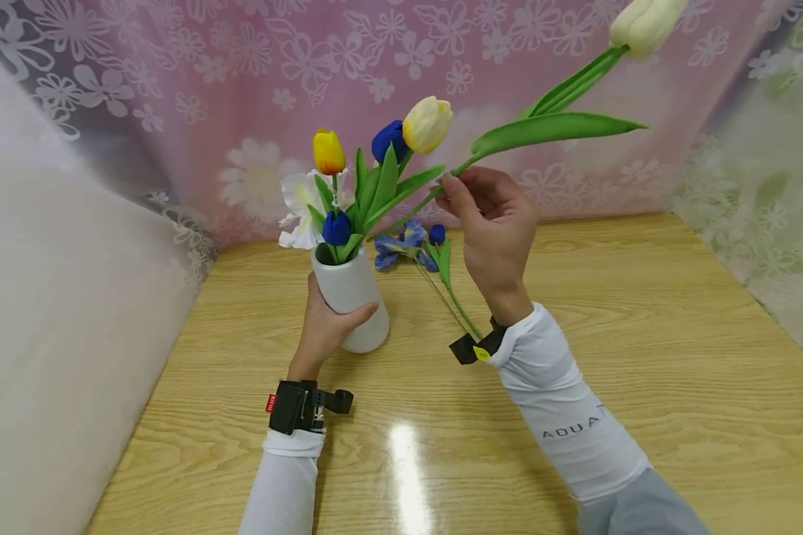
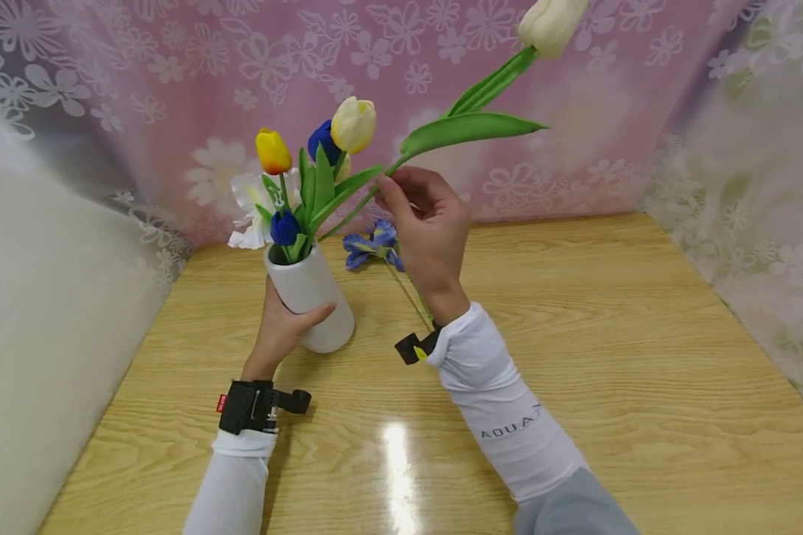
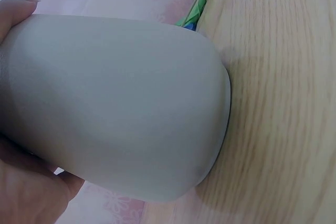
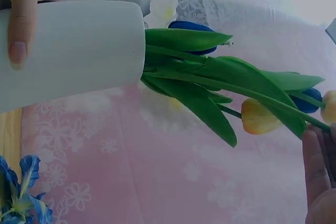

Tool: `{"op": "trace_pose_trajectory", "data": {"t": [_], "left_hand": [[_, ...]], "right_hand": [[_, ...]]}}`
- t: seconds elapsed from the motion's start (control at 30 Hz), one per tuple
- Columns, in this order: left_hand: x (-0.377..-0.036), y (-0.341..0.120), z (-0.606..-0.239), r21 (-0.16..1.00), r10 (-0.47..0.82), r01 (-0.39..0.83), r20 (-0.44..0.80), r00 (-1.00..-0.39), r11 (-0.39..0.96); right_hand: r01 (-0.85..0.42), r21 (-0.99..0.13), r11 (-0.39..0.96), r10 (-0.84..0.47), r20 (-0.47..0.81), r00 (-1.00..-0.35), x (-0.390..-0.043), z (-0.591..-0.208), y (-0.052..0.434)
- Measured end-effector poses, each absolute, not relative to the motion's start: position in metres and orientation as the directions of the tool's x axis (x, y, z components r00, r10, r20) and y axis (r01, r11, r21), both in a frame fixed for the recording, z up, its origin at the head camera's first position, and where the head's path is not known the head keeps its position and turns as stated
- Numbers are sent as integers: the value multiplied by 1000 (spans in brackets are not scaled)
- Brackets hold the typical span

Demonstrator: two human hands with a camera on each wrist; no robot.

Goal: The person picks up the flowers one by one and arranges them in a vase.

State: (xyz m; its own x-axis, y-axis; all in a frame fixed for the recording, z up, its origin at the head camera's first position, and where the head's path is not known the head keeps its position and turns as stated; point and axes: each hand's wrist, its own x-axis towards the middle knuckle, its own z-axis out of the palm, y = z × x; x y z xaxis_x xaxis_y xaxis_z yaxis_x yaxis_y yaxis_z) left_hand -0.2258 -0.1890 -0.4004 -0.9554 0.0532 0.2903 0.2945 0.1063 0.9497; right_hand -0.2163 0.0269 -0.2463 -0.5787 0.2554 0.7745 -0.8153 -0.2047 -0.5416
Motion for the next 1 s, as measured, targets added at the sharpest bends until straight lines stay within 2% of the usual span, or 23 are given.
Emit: {"op": "trace_pose_trajectory", "data": {"t": [0.23, 0.47, 0.63, 0.83, 1.0], "left_hand": [[-218, -184, -388, 944, 51, 299, 295, -954, 137], [-217, -184, -386, 943, 51, 301, 296, -954, 143], [-223, -187, -395, 945, 40, 293, 290, -956, 148], [-232, -190, -409, 933, 34, 321, 320, -947, 163], [-230, -189, -409, 932, 35, 322, 321, -946, 164]], "right_hand": [[-844, -516, -145, 194, 822, -536, -211, -239, 20], [-831, -545, -112, 149, 817, -557, -206, -237, 13], [-807, -583, -89, 116, 799, -590, -207, -240, 6], [-740, -669, -62, 79, 736, -672, -211, -247, 1], [-720, -687, -94, 79, 716, -694, -215, -251, 0]]}}
